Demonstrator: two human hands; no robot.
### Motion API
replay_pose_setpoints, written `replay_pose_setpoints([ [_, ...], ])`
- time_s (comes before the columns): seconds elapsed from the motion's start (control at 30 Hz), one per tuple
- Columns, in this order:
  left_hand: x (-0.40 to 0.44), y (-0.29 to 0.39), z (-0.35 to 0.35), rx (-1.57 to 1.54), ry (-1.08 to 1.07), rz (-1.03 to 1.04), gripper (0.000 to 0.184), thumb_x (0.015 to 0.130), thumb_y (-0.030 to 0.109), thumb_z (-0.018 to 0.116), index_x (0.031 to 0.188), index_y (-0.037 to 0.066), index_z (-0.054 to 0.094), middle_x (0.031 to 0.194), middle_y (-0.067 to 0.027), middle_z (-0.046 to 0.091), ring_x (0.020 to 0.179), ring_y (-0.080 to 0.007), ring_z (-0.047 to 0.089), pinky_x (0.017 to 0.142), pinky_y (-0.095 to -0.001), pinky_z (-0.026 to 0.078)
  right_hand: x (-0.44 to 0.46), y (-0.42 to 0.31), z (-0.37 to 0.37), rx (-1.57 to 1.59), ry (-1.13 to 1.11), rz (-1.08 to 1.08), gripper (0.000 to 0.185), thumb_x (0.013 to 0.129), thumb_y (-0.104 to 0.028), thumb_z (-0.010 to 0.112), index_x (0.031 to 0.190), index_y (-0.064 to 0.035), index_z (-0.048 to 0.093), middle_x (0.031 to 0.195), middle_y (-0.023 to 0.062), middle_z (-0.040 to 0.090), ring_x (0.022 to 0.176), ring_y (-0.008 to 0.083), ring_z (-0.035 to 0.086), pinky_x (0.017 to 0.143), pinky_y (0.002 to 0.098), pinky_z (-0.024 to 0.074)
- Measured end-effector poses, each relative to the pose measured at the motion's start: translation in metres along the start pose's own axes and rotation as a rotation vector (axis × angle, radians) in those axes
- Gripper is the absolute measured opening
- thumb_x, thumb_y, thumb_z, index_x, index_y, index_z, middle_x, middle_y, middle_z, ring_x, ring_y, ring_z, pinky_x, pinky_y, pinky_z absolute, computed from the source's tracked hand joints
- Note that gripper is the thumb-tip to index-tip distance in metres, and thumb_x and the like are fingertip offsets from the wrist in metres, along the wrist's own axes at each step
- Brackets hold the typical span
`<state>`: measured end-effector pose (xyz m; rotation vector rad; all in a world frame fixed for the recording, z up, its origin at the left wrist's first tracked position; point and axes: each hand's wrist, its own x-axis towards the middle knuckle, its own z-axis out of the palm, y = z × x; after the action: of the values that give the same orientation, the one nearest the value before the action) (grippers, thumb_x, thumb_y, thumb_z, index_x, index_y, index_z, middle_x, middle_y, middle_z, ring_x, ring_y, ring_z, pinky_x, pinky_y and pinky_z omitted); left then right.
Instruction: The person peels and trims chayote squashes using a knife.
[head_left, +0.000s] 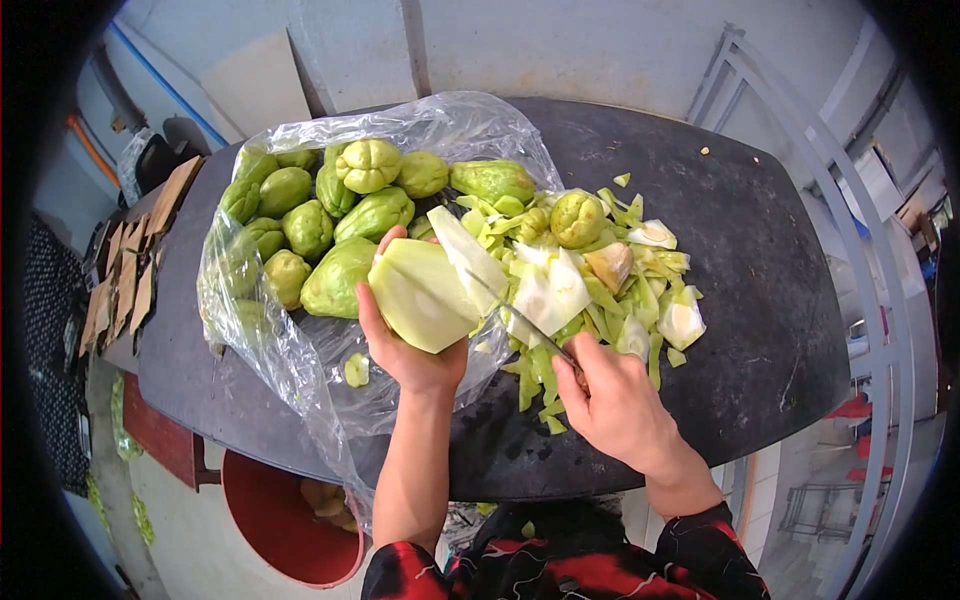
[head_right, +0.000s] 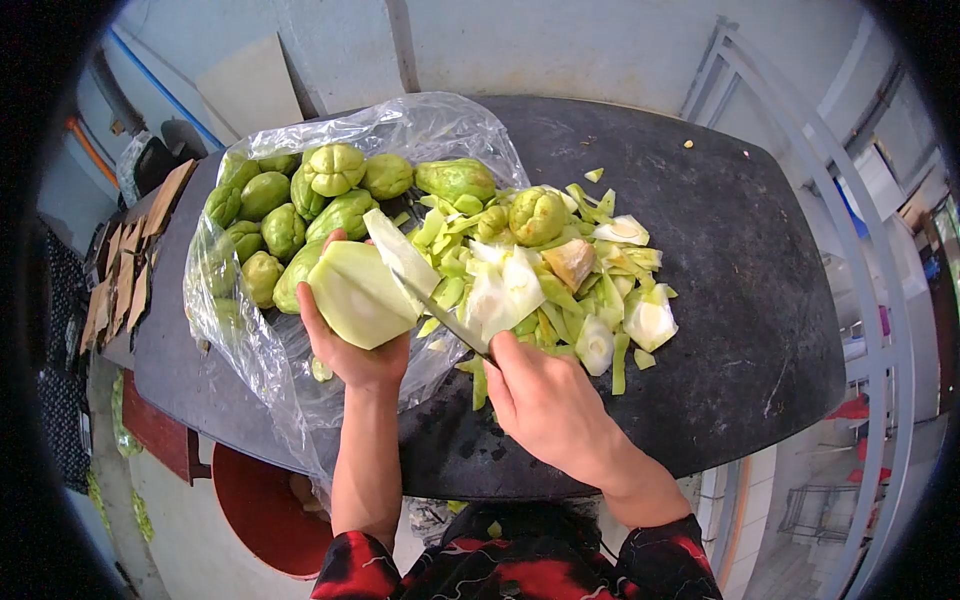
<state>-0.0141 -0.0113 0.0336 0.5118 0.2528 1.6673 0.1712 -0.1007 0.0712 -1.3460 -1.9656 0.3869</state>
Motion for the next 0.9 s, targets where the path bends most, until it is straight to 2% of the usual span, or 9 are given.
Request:
replay_pose_setpoints([
  [0.1,0.003,0.0,0.005,-0.092,0.112,-0.024,0.064,0.101,0.057,0.04,0.147,0.012,0.045,0.13,-0.0111,0.059,0.12,-0.0266,0.058,0.105,-0.0462,0.045,0.002,0.001,-0.001,0.113,-0.086,0.042,0.013,0.094,-0.005,0.061,0.094,-0.0005,0.048,0.07,0.0199,0.06,0.064,0.0414,0.064,0.055,0.0481,0.0491],
  [0.17,0.004,0.0,0.004,-0.14,0.194,-0.013,0.063,0.101,0.057,0.039,0.146,0.013,0.046,0.13,-0.0114,0.059,0.12,-0.0284,0.057,0.104,-0.0494,0.046,0.004,0.005,0.0,0.087,0.047,0.105,0.015,0.094,-0.003,0.062,0.089,0.0024,0.048,0.067,0.0191,0.061,0.06,0.0389,0.063,0.053,0.0436,0.046],
  [0.23,0.004,0.003,-0.009,-0.154,-0.14,-0.115,0.061,0.101,0.057,0.039,0.144,0.014,0.048,0.13,-0.0123,0.058,0.121,-0.0316,0.055,0.099,-0.0565,0.047,0.006,0.008,-0.006,0.045,0.055,0.125,0.015,0.094,-0.004,0.061,0.09,0.0024,0.048,0.065,0.0194,0.059,0.059,0.0398,0.063,0.053,0.0437,0.0455],
  [0.33,0.008,0.003,-0.013,-0.225,-0.056,-0.158,0.061,0.1,0.06,0.037,0.142,0.016,0.047,0.126,-0.0144,0.059,0.115,-0.035,0.057,0.093,-0.0593,0.049,0.007,0.01,-0.008,0.051,0.036,0.167,0.014,0.095,-0.005,0.06,0.093,0.0005,0.048,0.067,0.0224,0.06,0.065,0.045,0.063,0.056,0.0511,0.0463],
  [0.43,0.008,0.005,-0.011,-0.308,0.023,-0.217,0.059,0.1,0.058,0.039,0.139,0.015,0.049,0.126,-0.0147,0.059,0.114,-0.035,0.057,0.09,-0.0576,0.05,0.006,0.014,-0.004,0.071,0.075,0.129,0.016,0.094,-0.004,0.062,0.09,0.0021,0.047,0.063,0.0188,0.058,0.056,0.0392,0.061,0.051,0.0429,0.0437],
  [0.57,0.011,0.013,-0.016,-0.332,0.009,-0.249,0.06,0.097,0.051,0.05,0.141,0.009,0.048,0.131,-0.0177,0.055,0.118,-0.036,0.055,0.091,-0.0533,0.052,0.007,0.017,-0.012,0.057,0.029,0.175,0.014,0.094,-0.004,0.061,0.092,0.0002,0.047,0.065,0.0217,0.06,0.063,0.0439,0.063,0.055,0.0499,0.0459],
  [0.63,0.008,0.027,-0.009,-0.261,0.134,-0.255,0.065,0.094,0.056,0.049,0.139,0.009,0.05,0.129,-0.0197,0.057,0.117,-0.0381,0.056,0.083,-0.0535,0.053,0.007,0.02,-0.016,0.045,0.029,0.201,0.015,0.094,-0.004,0.061,0.091,0.0003,0.047,0.065,0.021,0.06,0.062,0.0418,0.063,0.053,0.0478,0.0455],
  [0.77,-0.04,0.098,-0.017,0.118,0.083,0.079,0.075,0.094,0.054,0.053,0.149,0.006,0.039,0.138,-0.0257,0.051,0.121,-0.0465,0.056,0.068,-0.0541,0.065,0.007,0.025,-0.03,0.061,0.053,0.235,0.017,0.094,-0.004,0.062,0.09,0.0003,0.046,0.064,0.0198,0.059,0.059,0.0396,0.063,0.052,0.045,0.045],
  [0.9,-0.102,0.199,-0.061,0.719,0.338,0.508,0.074,0.097,0.055,0.049,0.152,0.008,0.036,0.138,-0.0231,0.051,0.112,-0.0366,0.062,0.065,-0.0396,0.061,0.008,0.033,-0.043,0.022,0.188,0.205,0.017,0.093,-0.004,0.064,0.09,0.0008,0.048,0.06,0.0172,0.058,0.053,0.0361,0.061,0.05,0.0404,0.0431],
])
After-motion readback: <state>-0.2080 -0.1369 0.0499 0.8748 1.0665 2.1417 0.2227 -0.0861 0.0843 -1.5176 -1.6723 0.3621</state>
